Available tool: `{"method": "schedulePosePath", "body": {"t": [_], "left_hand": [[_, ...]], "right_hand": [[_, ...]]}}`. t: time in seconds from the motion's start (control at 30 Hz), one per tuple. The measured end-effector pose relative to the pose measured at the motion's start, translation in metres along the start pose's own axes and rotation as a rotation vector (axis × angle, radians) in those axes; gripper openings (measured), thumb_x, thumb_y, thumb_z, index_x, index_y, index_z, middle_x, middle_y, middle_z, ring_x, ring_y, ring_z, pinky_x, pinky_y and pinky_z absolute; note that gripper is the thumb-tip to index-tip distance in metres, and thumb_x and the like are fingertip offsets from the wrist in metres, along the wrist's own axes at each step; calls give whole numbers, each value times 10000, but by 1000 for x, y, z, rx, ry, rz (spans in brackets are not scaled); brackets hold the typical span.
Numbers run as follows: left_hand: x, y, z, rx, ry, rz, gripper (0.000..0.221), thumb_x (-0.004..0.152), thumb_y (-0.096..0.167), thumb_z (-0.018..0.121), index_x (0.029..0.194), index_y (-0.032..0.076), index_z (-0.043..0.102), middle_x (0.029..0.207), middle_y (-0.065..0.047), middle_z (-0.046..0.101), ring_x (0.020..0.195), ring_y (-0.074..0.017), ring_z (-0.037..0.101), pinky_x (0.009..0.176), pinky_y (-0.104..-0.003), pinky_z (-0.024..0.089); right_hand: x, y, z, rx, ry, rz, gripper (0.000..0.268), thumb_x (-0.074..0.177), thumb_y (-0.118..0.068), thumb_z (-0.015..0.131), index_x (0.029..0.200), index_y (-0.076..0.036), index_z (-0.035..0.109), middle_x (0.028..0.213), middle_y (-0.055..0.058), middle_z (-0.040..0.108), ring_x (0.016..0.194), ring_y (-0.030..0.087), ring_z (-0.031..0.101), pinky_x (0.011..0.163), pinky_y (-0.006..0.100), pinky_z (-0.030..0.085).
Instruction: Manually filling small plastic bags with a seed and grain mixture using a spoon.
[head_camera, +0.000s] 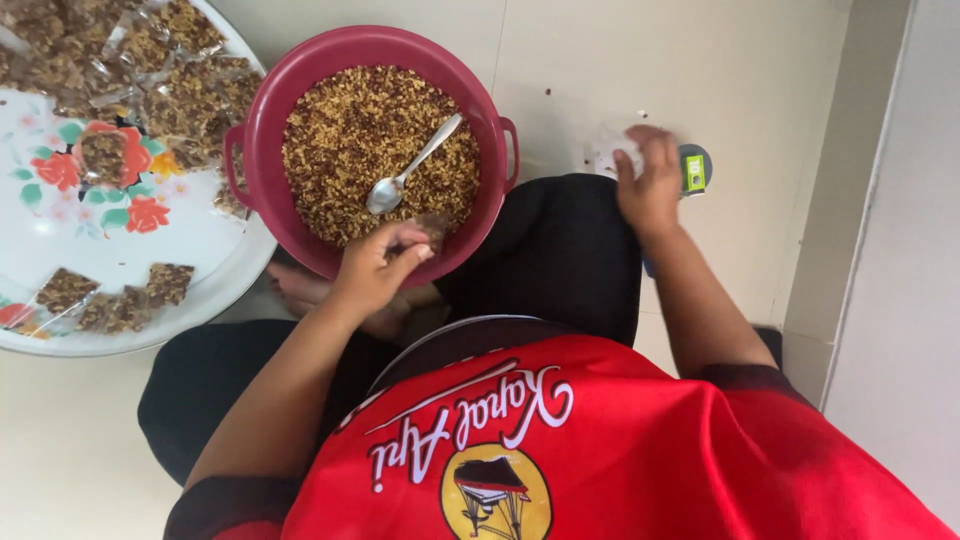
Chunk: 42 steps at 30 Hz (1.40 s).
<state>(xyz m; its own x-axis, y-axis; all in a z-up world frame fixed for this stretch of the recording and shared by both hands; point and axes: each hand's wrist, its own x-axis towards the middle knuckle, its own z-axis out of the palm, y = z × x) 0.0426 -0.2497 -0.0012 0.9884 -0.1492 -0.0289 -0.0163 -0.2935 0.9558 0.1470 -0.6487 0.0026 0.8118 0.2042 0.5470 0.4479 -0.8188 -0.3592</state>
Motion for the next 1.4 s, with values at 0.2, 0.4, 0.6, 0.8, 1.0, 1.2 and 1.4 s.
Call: {"method": "schedulePosePath", "body": {"t": [0.2,0.4,0.6,0.8,1.0,1.2,1.4], "left_hand": [[-5,13,-17,7,52,-61,200,899,316,824,1059,198,797,915,-53,777,984,-212,747,900,-397,576],[-21,33,-24,-99,3,-75,165,965,141,687,1102,87,760,908,-144,796,897,-255,780,853,-423,599],[-17,4,-30,-125,101,-124,155,982,155,694,1110,92,757,914,-112,796,895,-226,778,823,-370,602],[4,-12,-28,-164,160,-81,200,1004,126,668,1184,43,697,985,-148,777,854,-237,774,802,-384,600],[16,-31,-29,-252,196,-11,359,967,9,662,1308,-33,556,1000,-215,743,887,-321,762,830,-439,597],[26,-28,-41,-149,207,-108,380,916,43,705,1280,35,597,975,-124,772,925,-269,772,909,-406,576],[21,-46,-41,-104,154,-82,354,876,75,755,1215,114,663,934,-70,780,959,-243,758,906,-385,573]], "right_hand": [[-70,123,35,-574,-760,-105,930,866,-64,803,1667,-146,338,1556,391,439,1465,549,390,1283,571,208],[-38,137,71,-421,-1050,349,998,958,-112,710,1693,-333,72,1684,300,12,1528,527,125,1237,591,331],[-43,171,89,-465,-992,304,828,872,-188,815,1606,-276,443,1627,124,409,1416,400,486,1115,520,485],[-65,165,90,-537,-912,69,562,1027,-97,598,1574,-103,470,1450,226,550,1213,446,655,944,506,623],[-27,189,90,-626,-968,405,758,852,-455,748,1537,-185,570,1542,177,491,1278,474,580,926,624,551],[85,-116,51,338,-421,290,298,1003,-235,787,1217,-38,720,1002,222,726,950,425,733,747,431,604],[27,-208,151,553,-617,183,159,913,-311,804,1004,-182,792,938,86,780,959,327,753,829,426,591]]}}
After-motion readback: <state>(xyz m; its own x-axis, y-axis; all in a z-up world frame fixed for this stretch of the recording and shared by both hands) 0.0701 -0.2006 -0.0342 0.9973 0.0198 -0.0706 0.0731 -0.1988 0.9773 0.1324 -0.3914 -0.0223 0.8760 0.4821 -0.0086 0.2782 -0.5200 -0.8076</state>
